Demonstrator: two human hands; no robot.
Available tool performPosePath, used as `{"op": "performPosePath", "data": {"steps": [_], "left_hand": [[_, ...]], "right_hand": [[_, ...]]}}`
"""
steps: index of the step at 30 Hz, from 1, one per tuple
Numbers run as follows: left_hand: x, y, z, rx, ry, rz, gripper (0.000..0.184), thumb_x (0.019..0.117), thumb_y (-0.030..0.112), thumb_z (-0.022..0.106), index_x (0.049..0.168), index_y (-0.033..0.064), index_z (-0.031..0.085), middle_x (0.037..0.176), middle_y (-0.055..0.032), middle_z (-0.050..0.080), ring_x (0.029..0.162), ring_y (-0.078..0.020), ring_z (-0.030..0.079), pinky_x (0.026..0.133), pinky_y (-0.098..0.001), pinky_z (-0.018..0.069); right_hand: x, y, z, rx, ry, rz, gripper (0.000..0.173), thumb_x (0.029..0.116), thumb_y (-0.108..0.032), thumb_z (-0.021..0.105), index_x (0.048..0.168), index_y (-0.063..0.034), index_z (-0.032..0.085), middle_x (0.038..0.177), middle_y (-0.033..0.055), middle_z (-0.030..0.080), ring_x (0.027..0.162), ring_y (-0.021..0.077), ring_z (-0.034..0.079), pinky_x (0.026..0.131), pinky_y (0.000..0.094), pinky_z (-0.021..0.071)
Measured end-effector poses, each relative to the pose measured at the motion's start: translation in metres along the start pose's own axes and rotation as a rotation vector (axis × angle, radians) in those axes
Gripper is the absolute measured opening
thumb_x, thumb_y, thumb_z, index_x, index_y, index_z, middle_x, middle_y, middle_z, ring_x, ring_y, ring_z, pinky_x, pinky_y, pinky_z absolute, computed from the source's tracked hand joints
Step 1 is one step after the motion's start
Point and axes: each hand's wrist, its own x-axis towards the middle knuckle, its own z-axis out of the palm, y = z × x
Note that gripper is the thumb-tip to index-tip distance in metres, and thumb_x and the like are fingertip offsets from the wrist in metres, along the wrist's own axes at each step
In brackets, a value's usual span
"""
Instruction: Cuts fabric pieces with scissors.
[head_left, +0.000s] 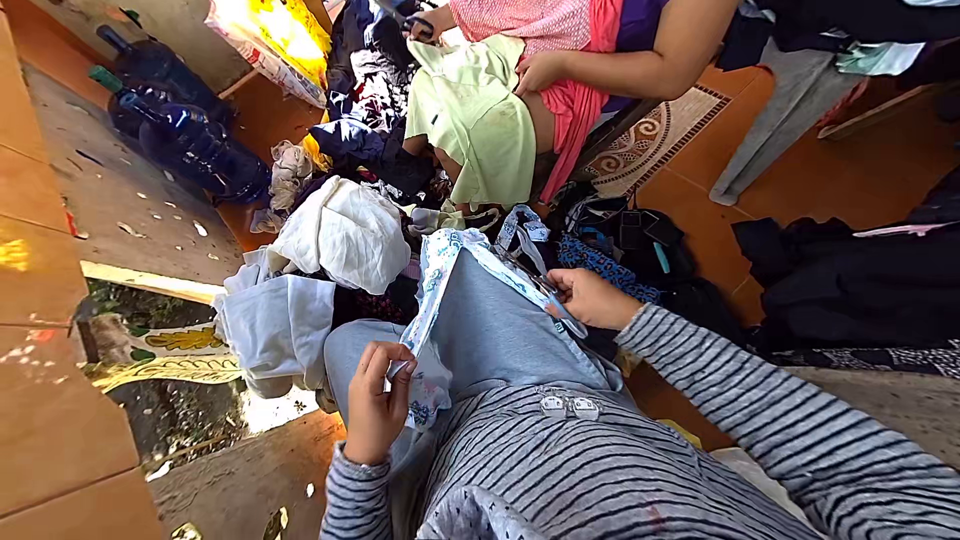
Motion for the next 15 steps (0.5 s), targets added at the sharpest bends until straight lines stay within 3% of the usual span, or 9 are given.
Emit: {"op": "performPosePath", "data": {"steps": [3, 5, 8, 11, 15], "left_hand": [[-0.024, 0.000, -0.043, 0.018, -0.161, -0.093, 0.018, 0.1003, 0.029, 0.062, 0.097, 0.0124, 0.068, 0.093, 0.0019, 0.065, 0.088, -0.0009, 0.062, 0.079, -0.0169, 0.0535], [-0.044, -0.007, -0.055, 0.040, -0.234, -0.187, 0.018, 0.0975, 0.028, 0.064, 0.095, 0.0116, 0.070, 0.092, 0.0025, 0.066, 0.086, 0.0008, 0.063, 0.077, -0.0151, 0.0534], [-0.065, -0.014, -0.048, 0.041, -0.249, -0.253, 0.019, 0.0968, 0.027, 0.064, 0.096, 0.0100, 0.071, 0.091, 0.0012, 0.067, 0.084, 0.0008, 0.063, 0.076, -0.0152, 0.0534], [-0.068, -0.011, -0.037, -0.008, -0.147, -0.212, 0.017, 0.0994, 0.029, 0.063, 0.097, 0.0130, 0.069, 0.093, 0.0026, 0.065, 0.088, 0.0007, 0.061, 0.078, -0.0144, 0.0519], [-0.062, -0.004, -0.040, -0.018, -0.028, -0.115, 0.015, 0.1017, 0.033, 0.062, 0.099, 0.0187, 0.067, 0.098, 0.0066, 0.064, 0.096, 0.0010, 0.062, 0.084, -0.0143, 0.0520]], "right_hand": [[-0.030, 0.012, -0.024, -0.097, -0.359, 0.001, 0.025, 0.0861, -0.005, 0.077, 0.105, 0.0039, 0.064, 0.081, 0.0095, 0.062, 0.069, 0.0145, 0.058, 0.066, 0.0353, 0.0511], [-0.045, 0.012, -0.028, -0.148, -0.485, 0.068, 0.023, 0.0868, -0.004, 0.078, 0.104, 0.0026, 0.064, 0.079, 0.0089, 0.062, 0.066, 0.0144, 0.058, 0.063, 0.0344, 0.0496], [-0.054, 0.008, -0.029, -0.067, -0.350, 0.047, 0.026, 0.0858, -0.008, 0.079, 0.105, 0.0011, 0.064, 0.082, 0.0066, 0.063, 0.066, 0.0109, 0.058, 0.062, 0.0297, 0.0499], [-0.047, -0.003, -0.033, -0.060, -0.187, -0.087, 0.042, 0.0833, -0.028, 0.081, 0.113, -0.0024, 0.067, 0.092, 0.0043, 0.067, 0.069, 0.0059, 0.058, 0.063, 0.0247, 0.0498], [-0.020, -0.023, -0.037, -0.217, -0.466, -0.136, 0.034, 0.0904, -0.033, 0.077, 0.097, -0.0011, 0.069, 0.075, 0.0028, 0.062, 0.064, 0.0084, 0.055, 0.062, 0.0302, 0.0475]]}}
